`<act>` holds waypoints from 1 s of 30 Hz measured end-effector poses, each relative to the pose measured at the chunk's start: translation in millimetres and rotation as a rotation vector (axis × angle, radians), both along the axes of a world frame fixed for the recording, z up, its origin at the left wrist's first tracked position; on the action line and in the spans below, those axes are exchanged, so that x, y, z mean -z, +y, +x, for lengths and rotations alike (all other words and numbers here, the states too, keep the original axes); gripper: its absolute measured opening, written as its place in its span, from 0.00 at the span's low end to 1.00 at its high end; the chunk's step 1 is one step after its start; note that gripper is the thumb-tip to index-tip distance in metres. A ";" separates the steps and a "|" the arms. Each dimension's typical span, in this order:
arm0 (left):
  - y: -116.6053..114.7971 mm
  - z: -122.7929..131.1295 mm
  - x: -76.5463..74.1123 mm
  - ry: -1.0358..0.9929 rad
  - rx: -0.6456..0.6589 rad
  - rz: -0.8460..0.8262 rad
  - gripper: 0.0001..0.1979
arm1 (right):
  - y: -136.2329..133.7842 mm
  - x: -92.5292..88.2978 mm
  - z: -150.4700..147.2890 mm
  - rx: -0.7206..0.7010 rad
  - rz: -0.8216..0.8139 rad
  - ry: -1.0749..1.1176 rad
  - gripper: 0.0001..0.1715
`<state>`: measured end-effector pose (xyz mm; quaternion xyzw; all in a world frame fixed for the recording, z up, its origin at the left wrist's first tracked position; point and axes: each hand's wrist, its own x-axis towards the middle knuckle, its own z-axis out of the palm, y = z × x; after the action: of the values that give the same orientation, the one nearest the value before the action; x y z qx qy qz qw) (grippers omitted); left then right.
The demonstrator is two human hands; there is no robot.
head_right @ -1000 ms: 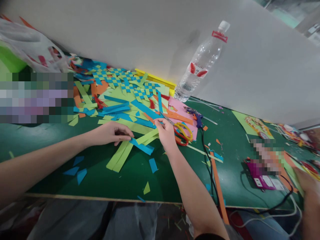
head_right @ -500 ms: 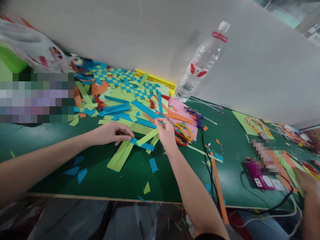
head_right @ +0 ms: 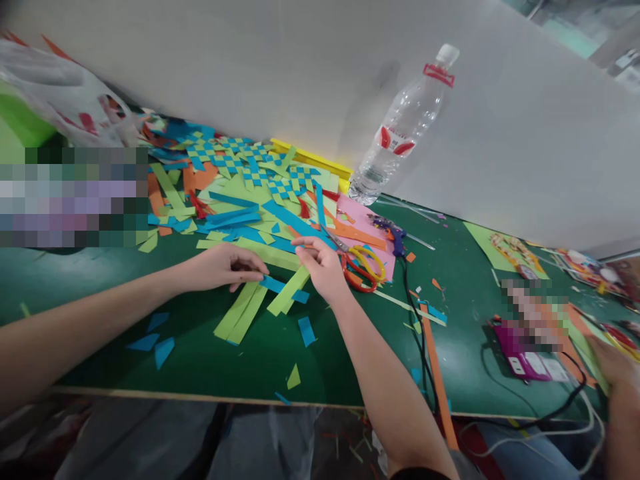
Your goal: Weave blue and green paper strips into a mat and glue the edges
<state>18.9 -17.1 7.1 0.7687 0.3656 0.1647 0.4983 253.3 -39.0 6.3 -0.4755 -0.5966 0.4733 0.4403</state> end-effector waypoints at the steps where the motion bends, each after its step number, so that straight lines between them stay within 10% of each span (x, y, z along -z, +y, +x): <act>1: 0.1 -0.1 0.6 -0.005 0.002 -0.004 0.12 | -0.7 -0.8 -0.4 -0.030 0.008 -0.004 0.16; 30: -0.6 -0.4 0.6 -0.008 -0.033 0.000 0.13 | -7.9 -4.4 -6.9 -0.300 0.046 -0.109 0.19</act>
<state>18.6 -17.7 6.4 0.7618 0.3761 0.1761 0.4971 246.4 -46.9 10.7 -0.3960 -0.6947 0.4933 0.3425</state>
